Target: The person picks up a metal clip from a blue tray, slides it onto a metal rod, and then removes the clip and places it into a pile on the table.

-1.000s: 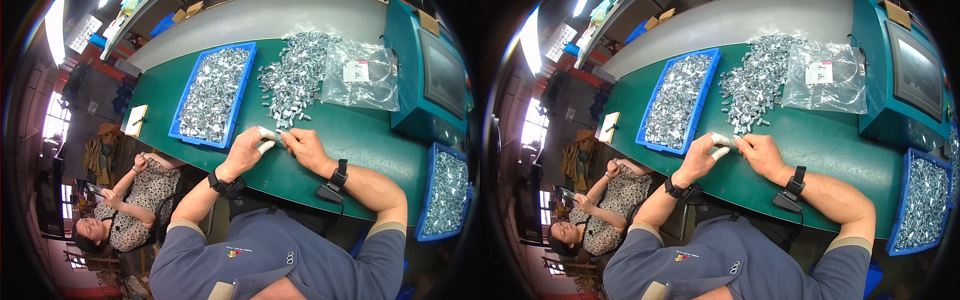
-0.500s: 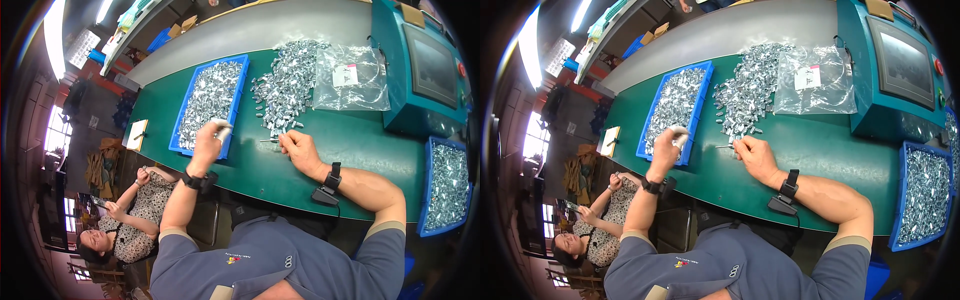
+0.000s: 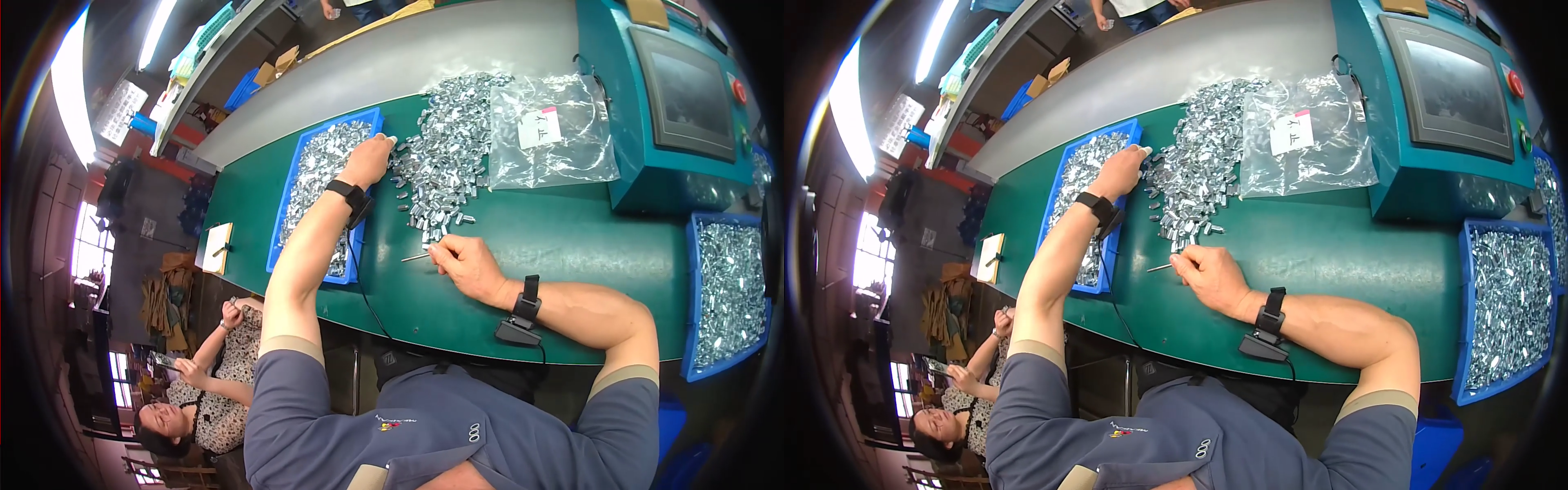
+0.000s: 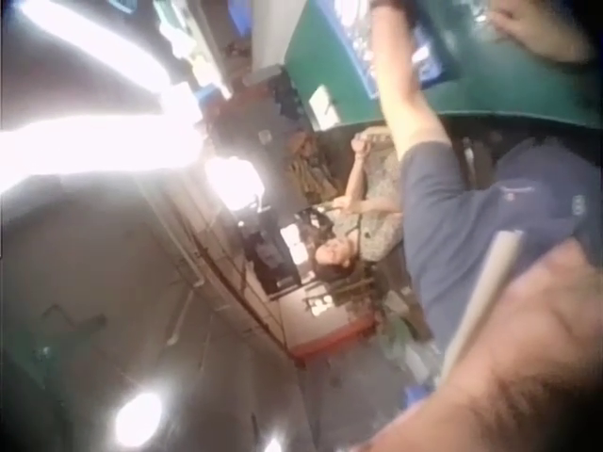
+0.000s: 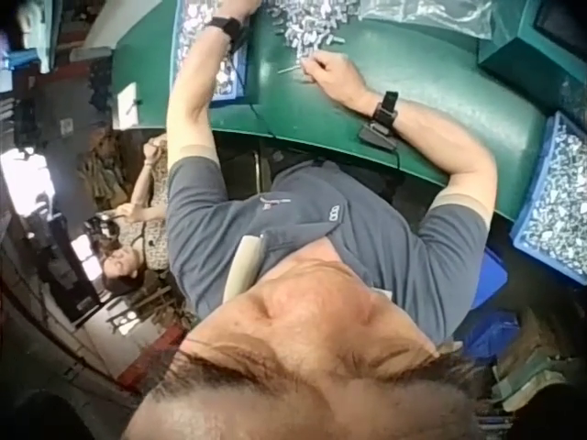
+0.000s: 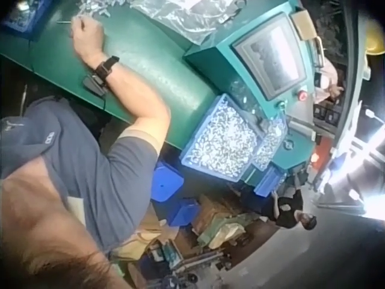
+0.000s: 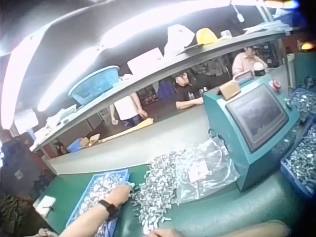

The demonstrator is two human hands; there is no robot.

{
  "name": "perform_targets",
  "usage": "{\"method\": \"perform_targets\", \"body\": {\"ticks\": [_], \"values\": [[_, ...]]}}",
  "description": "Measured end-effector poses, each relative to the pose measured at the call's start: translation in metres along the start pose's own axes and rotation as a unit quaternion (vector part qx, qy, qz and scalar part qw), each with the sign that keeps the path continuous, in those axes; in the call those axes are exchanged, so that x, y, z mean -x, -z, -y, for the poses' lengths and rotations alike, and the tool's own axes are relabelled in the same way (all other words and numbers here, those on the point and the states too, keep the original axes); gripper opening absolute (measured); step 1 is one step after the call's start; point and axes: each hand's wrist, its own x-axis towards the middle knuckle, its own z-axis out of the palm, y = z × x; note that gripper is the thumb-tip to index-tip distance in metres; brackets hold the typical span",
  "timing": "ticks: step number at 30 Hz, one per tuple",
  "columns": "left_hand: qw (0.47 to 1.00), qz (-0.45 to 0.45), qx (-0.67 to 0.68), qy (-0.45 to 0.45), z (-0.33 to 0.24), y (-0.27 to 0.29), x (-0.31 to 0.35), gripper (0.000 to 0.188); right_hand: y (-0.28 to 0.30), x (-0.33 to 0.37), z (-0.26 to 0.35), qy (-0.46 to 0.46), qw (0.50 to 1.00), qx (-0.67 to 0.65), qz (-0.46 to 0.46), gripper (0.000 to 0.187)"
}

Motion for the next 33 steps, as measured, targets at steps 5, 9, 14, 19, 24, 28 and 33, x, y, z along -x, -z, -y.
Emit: {"method": "perform_targets", "body": {"ticks": [5, 9, 14, 19, 24, 28, 33], "values": [[0.989, 0.076, 0.124, 0.022, 0.001, -0.007, 0.0, 0.025, 0.002, -0.001, -0.003, 0.0, 1.0, 0.015, 0.005, 0.035], [0.951, 0.08, 0.282, 0.097, -0.016, -0.002, 0.028, 0.017, 0.001, -0.002, -0.008, 0.009, 1.0, 0.01, 0.004, 0.034], [0.953, 0.108, 0.268, 0.088, -0.034, 0.01, 0.06, 0.018, 0.002, -0.001, -0.005, -0.017, 1.0, 0.018, 0.008, 0.031], [0.938, 0.082, 0.317, 0.116, -0.039, 0.014, 0.079, 0.022, 0.002, -0.001, -0.001, -0.013, 1.0, 0.006, 0.01, 0.032], [0.944, 0.079, 0.293, 0.132, -0.042, 0.01, 0.077, 0.022, 0.002, 0.0, -0.003, -0.01, 1.0, 0.005, 0.01, 0.032], [0.943, 0.079, 0.282, 0.161, -0.05, 0.011, 0.076, 0.022, 0.003, 0.0, -0.003, -0.014, 1.0, 0.004, 0.008, 0.033], [0.947, 0.075, 0.265, 0.168, -0.05, 0.006, 0.079, 0.022, 0.002, 0.0, -0.003, -0.013, 1.0, 0.002, 0.01, 0.033]]}}
